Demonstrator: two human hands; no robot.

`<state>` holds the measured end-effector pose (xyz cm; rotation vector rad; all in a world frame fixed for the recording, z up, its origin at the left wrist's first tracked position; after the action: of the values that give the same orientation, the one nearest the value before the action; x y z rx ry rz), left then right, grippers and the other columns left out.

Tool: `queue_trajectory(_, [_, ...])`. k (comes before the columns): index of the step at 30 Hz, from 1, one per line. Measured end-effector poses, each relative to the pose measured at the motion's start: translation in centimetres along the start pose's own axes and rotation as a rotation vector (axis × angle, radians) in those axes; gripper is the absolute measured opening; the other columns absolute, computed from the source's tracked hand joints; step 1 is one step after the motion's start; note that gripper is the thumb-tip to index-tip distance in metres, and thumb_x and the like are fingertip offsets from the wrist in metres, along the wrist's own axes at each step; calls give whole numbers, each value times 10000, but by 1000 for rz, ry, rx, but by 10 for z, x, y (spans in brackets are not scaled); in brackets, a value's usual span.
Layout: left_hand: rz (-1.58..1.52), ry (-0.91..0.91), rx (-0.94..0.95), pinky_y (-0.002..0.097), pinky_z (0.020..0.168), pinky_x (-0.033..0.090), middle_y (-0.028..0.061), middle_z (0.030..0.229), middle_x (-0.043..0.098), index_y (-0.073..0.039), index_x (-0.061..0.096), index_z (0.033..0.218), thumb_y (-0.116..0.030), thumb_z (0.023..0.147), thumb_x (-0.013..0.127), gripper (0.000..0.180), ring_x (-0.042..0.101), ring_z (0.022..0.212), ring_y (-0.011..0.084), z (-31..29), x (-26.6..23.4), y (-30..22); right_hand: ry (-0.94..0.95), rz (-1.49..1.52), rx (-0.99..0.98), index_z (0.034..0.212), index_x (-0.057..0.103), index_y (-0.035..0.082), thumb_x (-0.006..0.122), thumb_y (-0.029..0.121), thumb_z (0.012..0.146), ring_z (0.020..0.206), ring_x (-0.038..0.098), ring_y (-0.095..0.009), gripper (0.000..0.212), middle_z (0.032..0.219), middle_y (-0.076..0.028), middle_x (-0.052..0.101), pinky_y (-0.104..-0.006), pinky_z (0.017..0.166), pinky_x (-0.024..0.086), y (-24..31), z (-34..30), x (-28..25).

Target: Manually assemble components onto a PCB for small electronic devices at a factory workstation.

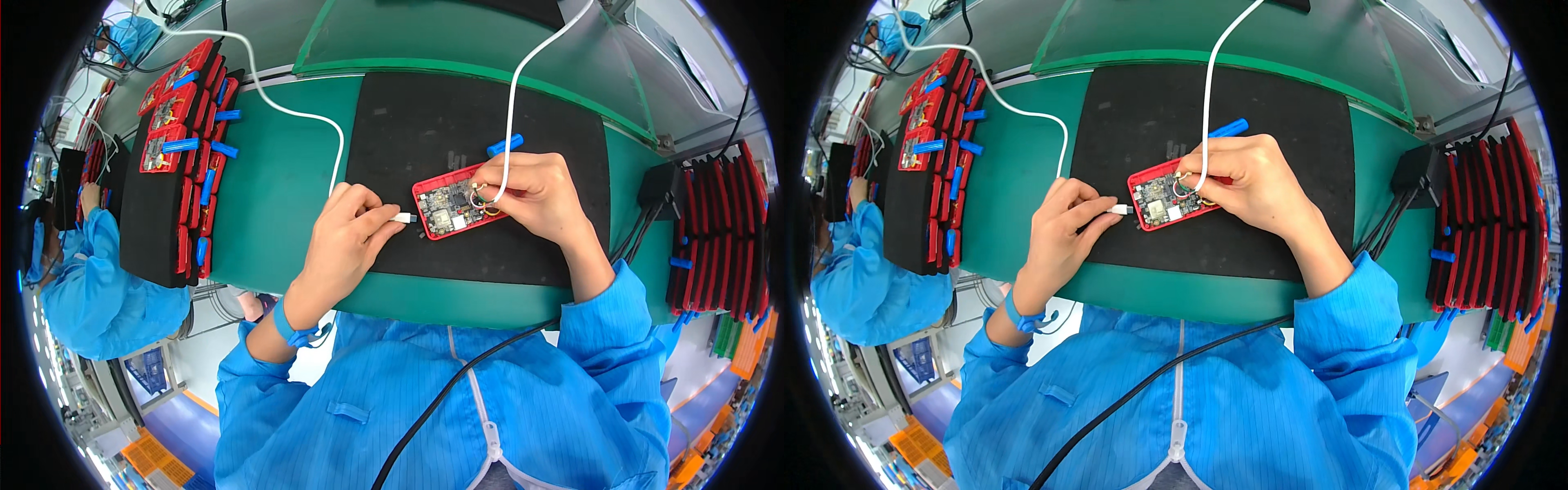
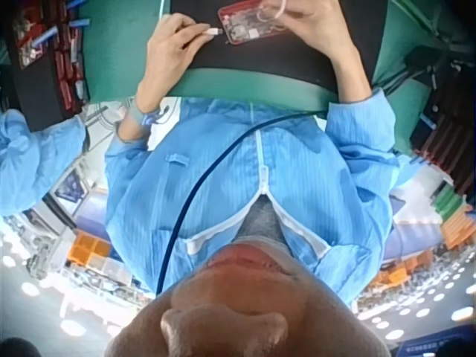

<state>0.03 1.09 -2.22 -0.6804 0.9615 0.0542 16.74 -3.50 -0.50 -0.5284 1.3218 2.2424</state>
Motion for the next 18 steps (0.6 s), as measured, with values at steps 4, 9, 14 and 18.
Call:
queue_trajectory(4, [-24,0,0,311,558,434,61,759,571,-16,697,852,-49,728,760,144,548,672,193,0,3,-1,16,-20,-11,853,688,15,709,10,754,612,633,-191,102,763,-71,669,-282,524,487,0,2,2])
queue_trajectory(9, [-50,-54,-23,311,542,436,70,758,569,-1,686,867,-51,750,744,139,553,639,197,-2,3,-2,9,-58,-4,866,691,6,709,5,747,662,662,-212,120,790,-87,683,-288,574,513,2,1,-2])
queue_trajectory(14, [24,-54,21,320,552,444,76,775,572,6,672,884,-35,757,733,146,559,657,204,0,5,-6,16,-54,6,873,693,-6,708,6,749,674,668,-225,125,805,-106,689,-286,585,520,1,0,-1])
queue_trajectory(18, [-5,-64,68,327,559,447,84,775,562,9,665,898,-18,764,720,147,559,670,215,0,5,-6,20,-57,9,870,693,-9,709,8,751,673,669,-227,121,809,-109,691,-287,587,522,1,1,0])
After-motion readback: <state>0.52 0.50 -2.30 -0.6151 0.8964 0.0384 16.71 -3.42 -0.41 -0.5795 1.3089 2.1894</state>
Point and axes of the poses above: each hand's wrist, its own z-axis towards the middle knuckle, its own x-axis out of the palm, y = z × x, the point moved 10 cm from there along z, towards the middle knuckle
